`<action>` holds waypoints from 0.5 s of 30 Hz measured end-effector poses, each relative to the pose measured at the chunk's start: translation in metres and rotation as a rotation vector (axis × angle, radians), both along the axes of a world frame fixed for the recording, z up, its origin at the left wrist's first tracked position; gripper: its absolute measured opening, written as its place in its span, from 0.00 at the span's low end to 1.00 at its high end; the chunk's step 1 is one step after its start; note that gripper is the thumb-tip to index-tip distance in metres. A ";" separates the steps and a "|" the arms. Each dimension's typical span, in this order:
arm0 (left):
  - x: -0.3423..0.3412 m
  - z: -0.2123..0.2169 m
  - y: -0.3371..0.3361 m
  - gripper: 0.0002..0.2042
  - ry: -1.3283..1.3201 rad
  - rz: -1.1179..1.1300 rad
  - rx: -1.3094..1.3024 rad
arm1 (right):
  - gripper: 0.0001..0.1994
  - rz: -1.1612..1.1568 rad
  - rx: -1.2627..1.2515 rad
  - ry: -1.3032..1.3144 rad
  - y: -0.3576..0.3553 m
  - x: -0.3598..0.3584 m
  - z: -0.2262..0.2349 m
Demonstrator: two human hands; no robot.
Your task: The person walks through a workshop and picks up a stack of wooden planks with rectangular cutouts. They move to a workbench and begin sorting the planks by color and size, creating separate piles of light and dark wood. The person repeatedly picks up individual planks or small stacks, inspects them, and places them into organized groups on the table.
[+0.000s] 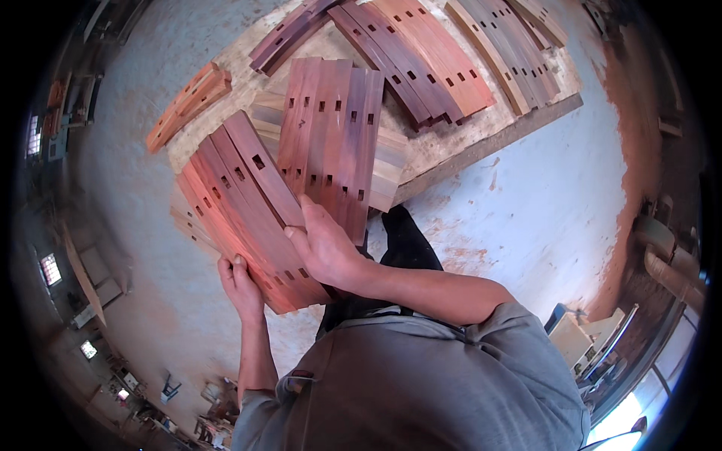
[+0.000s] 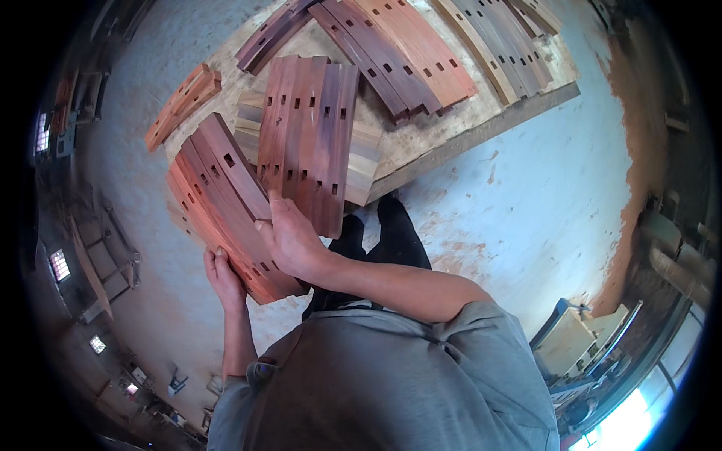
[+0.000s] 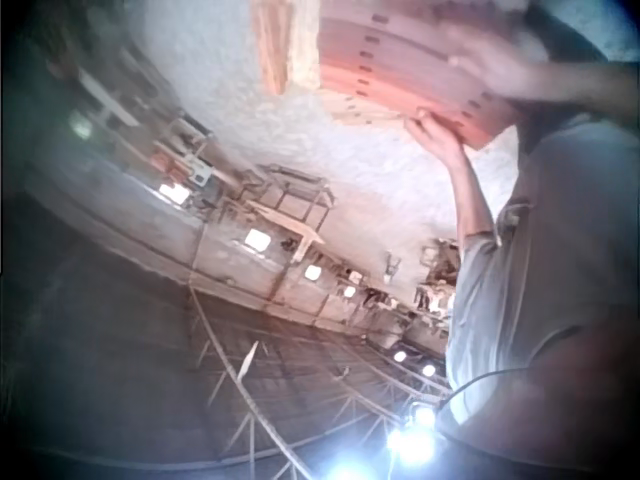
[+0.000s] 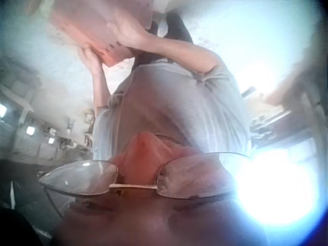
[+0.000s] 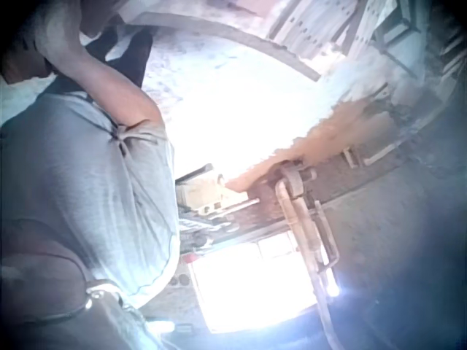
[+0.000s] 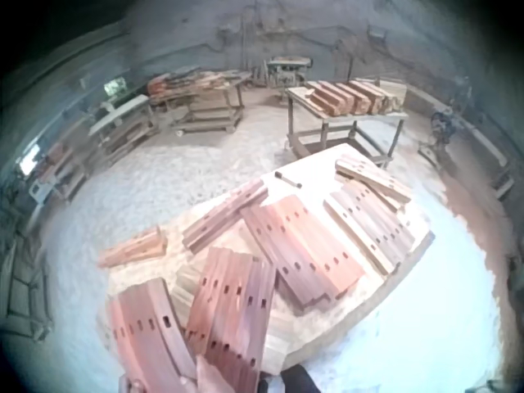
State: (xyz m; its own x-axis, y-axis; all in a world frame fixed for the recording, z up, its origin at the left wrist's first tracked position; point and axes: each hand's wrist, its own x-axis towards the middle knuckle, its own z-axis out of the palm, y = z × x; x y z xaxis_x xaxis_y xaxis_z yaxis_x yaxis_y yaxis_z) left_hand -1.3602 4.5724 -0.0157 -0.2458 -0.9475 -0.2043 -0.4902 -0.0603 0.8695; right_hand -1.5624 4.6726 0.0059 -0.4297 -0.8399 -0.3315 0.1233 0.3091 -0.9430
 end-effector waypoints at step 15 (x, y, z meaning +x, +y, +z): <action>0.004 0.007 -0.057 0.09 -0.068 -0.187 0.014 | 0.29 -0.242 -0.069 0.020 -0.016 0.035 -0.019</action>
